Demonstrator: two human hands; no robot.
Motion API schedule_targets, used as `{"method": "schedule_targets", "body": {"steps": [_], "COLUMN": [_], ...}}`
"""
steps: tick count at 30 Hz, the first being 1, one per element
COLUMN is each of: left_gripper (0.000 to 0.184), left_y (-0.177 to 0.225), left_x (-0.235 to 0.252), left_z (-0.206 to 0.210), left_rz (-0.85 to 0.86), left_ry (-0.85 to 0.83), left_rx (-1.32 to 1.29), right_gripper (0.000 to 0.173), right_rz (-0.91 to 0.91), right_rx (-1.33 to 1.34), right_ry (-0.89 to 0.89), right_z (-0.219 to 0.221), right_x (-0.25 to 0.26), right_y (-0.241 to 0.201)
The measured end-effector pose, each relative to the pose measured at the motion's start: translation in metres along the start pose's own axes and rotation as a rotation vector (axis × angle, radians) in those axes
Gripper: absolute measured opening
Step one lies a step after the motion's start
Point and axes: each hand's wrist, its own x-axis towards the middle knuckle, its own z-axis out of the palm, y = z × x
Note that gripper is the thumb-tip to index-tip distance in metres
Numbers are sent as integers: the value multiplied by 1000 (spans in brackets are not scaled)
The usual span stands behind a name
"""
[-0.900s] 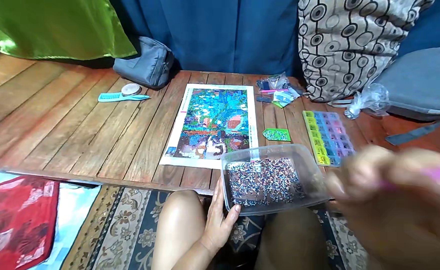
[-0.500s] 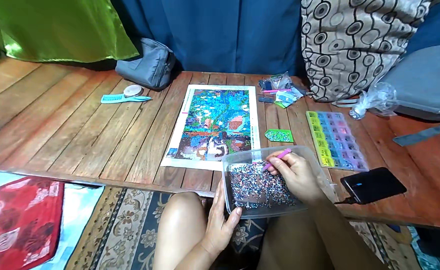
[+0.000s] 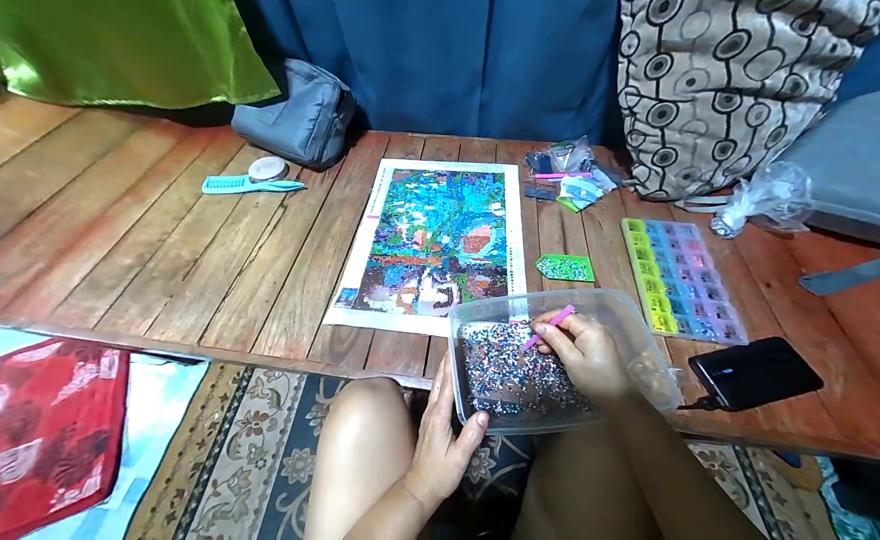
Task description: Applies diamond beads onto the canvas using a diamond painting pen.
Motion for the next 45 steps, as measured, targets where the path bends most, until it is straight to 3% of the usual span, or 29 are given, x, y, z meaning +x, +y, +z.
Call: {"method": "schedule_targets", "body": {"steps": [31,45], "left_gripper": [84,84], "left_y": [-2,-1], "left_x": [0,1], "left_z": [1,1], "left_rz": [3,-3], "left_ry": [5,3], "left_rx": [-16,-13], "right_gripper": [14,13], "right_rz": [-73,-190], "right_rx": [-50,-132], "right_ry": [14,29], "right_z": [2,3], "right_x": [1,0], "right_y": [4,5]}}
